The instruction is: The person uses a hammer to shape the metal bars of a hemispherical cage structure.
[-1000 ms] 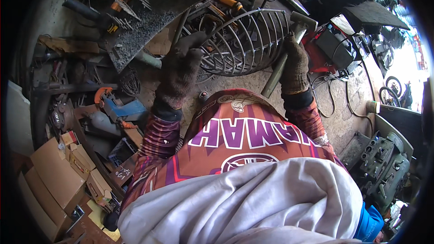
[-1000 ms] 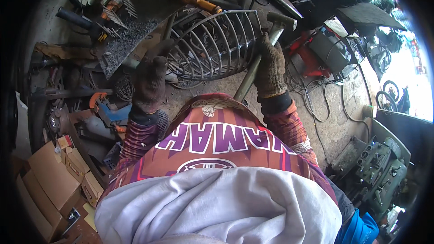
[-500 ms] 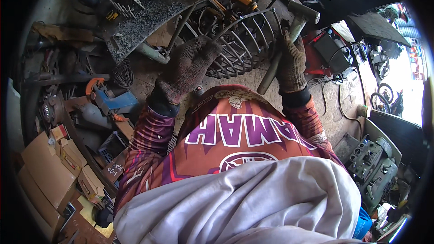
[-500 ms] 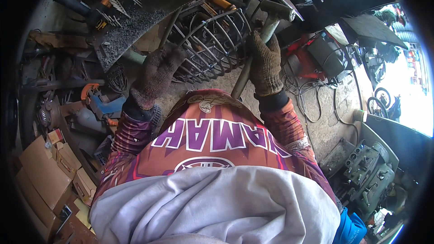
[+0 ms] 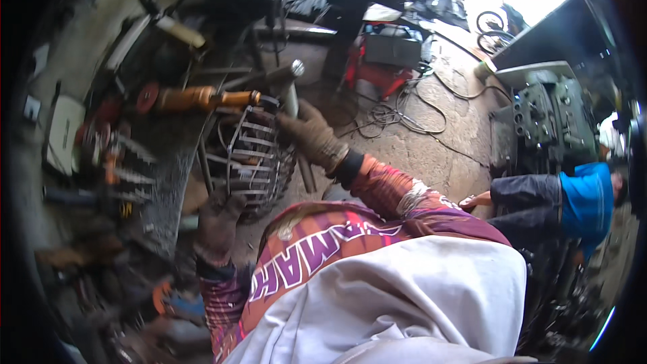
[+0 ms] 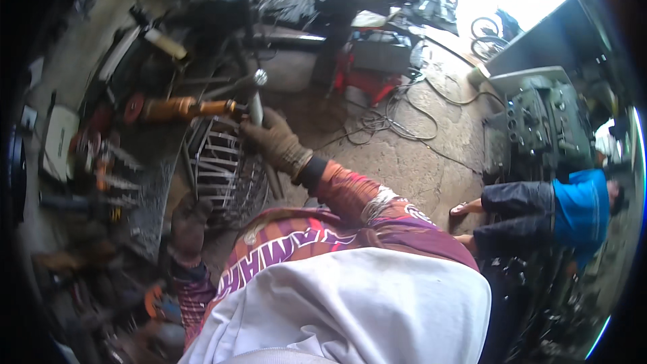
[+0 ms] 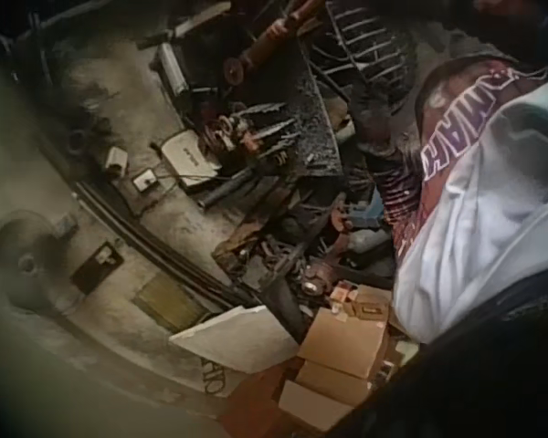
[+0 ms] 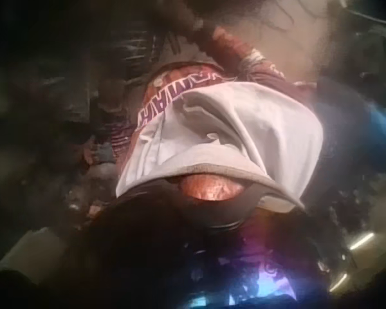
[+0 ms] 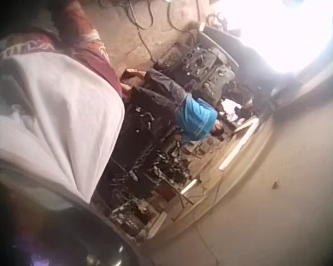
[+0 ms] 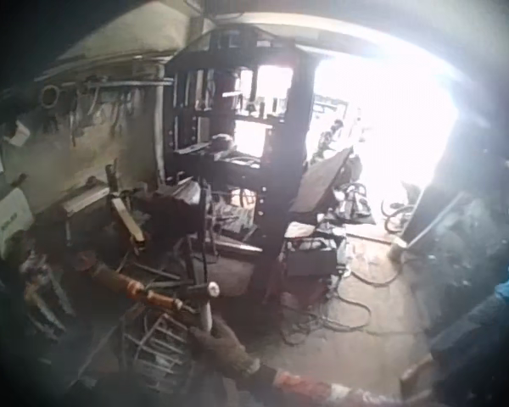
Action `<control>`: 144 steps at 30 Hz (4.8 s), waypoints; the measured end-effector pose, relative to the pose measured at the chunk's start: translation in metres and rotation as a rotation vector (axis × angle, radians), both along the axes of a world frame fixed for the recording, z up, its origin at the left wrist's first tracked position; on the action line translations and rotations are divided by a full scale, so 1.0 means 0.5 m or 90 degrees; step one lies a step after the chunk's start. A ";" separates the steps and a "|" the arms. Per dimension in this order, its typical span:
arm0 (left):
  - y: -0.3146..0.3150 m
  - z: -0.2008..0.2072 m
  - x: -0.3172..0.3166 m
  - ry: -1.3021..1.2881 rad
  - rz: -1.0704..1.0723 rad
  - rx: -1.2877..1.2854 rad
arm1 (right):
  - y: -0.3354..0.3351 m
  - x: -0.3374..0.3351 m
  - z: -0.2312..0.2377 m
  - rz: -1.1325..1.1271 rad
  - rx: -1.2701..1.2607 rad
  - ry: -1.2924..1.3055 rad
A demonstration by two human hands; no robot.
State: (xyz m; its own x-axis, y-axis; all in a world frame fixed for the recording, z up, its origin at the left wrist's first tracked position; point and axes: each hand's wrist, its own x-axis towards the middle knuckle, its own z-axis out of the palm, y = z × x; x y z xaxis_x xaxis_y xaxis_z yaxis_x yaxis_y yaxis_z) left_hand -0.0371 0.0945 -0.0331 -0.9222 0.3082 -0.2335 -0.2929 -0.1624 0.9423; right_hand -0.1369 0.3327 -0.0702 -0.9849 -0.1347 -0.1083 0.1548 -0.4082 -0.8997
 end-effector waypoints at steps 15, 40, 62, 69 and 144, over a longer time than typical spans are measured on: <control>0.126 0.032 -0.110 -0.096 0.056 -0.164 | 0.113 -0.116 -0.023 0.016 0.108 -0.032; 0.129 -0.013 -0.141 0.048 0.108 -0.078 | 0.176 -0.004 -0.050 0.091 0.196 0.203; 0.098 -0.027 -0.093 0.081 0.134 0.017 | 0.122 0.018 -0.043 0.291 0.339 0.288; 0.090 -0.028 -0.085 0.058 0.142 0.050 | 0.125 0.024 -0.037 0.304 0.341 0.296; 0.050 0.002 -0.067 0.237 0.383 -0.474 | 0.052 0.007 0.093 0.362 0.572 0.470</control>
